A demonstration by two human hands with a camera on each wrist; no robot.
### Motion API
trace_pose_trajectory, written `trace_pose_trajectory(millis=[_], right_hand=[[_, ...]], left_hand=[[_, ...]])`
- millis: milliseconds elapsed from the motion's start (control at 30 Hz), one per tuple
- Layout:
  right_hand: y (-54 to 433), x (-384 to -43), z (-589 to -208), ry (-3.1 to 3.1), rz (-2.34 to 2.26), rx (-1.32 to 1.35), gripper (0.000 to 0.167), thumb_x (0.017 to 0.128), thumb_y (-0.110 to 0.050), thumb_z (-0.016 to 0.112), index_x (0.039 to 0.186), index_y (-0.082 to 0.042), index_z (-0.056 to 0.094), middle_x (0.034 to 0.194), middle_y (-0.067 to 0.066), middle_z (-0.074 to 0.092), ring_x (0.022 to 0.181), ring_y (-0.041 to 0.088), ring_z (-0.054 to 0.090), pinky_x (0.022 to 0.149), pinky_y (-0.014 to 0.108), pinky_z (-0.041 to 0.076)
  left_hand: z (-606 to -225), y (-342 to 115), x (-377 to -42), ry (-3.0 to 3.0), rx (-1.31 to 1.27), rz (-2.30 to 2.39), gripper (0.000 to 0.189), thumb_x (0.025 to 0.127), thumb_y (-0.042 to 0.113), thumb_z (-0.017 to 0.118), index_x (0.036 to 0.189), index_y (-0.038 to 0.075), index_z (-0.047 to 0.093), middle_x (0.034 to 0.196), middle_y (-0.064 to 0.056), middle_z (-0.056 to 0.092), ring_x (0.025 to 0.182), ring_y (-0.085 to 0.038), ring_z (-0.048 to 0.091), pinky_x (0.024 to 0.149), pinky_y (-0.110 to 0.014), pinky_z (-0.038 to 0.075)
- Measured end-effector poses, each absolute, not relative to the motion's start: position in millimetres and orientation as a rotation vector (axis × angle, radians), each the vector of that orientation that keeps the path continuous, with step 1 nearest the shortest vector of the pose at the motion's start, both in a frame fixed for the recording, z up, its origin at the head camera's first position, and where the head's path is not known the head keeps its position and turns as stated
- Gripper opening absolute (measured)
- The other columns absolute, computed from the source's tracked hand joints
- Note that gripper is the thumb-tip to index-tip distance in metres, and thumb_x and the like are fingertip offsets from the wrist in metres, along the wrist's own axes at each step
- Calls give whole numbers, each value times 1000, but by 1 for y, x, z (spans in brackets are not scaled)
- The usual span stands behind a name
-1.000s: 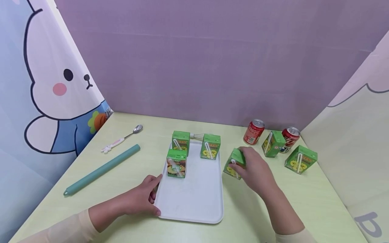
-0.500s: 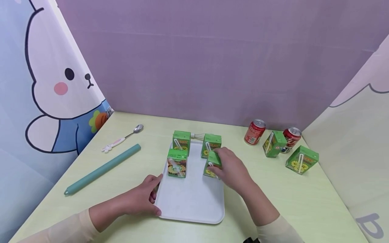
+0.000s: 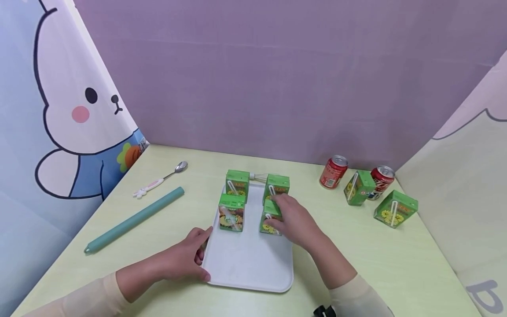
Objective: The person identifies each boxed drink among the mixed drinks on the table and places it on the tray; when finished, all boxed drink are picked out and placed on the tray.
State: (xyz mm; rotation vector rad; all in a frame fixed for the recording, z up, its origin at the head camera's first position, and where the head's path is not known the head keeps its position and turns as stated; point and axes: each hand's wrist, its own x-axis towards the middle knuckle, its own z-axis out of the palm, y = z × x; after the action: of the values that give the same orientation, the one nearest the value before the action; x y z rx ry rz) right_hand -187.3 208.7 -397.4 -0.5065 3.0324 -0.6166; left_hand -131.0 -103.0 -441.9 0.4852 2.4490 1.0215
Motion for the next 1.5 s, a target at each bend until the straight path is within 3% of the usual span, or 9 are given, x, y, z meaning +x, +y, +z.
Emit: trace_pose_trajectory(millis=[567, 800, 1067, 1100, 1267, 1333, 1500], right_hand=[[214, -190, -394, 2958, -682, -490, 73, 81, -47, 77, 140, -14, 49, 138, 8, 52, 122, 26, 52, 101, 51, 43], [249, -197, -381, 3045, -817, -442, 76, 87, -64, 59, 141, -12, 46, 132, 12, 55, 115, 33, 57, 94, 53, 47], [312, -213, -358, 3294, -893, -140, 79, 89, -61, 59, 139, -1, 46, 129, 22, 52, 115, 41, 51, 91, 60, 42], [321, -216, -357, 3334, -879, -85, 79, 89, -61, 59, 138, 0, 47, 122, 24, 55, 109, 42, 53, 87, 59, 43], [361, -227, -357, 3402, -731, 178, 90, 89, -65, 55, 142, 6, 41, 131, 35, 45, 122, 53, 40, 95, 68, 34], [373, -230, -358, 3386, -697, 247, 89, 89, -66, 53, 140, 7, 41, 134, 35, 41, 125, 54, 34, 95, 69, 31], [387, -238, -360, 3328, -750, 350, 87, 88, -67, 52, 131, 8, 43, 123, 31, 45, 113, 49, 38, 86, 63, 38]], left_hand=[[-440, -101, -130, 2425, 468, 1053, 123, 64, 30, 92, 156, 2, 15, 122, -9, 34, 86, -13, 47, 69, -23, 39], [-441, -102, -130, 2437, 470, 1031, 122, 65, 31, 91, 156, 1, 16, 122, -8, 34, 86, -13, 48, 70, -23, 40], [-439, -101, -130, 2443, 477, 1043, 122, 64, 30, 92, 156, 1, 16, 122, -9, 35, 85, -13, 48, 69, -23, 40], [-439, -101, -130, 2445, 478, 1046, 122, 64, 30, 92, 156, 1, 16, 122, -9, 35, 85, -13, 48, 69, -23, 40], [-440, -100, -130, 2442, 468, 1041, 122, 64, 31, 92, 156, 2, 17, 122, -9, 35, 87, -13, 48, 70, -23, 40], [-440, -100, -130, 2440, 459, 1037, 122, 64, 32, 92, 156, 3, 17, 123, -8, 35, 87, -13, 48, 70, -23, 40], [-441, -100, -130, 2441, 455, 1037, 122, 65, 31, 91, 156, 2, 16, 123, -8, 35, 86, -13, 48, 70, -23, 40]])
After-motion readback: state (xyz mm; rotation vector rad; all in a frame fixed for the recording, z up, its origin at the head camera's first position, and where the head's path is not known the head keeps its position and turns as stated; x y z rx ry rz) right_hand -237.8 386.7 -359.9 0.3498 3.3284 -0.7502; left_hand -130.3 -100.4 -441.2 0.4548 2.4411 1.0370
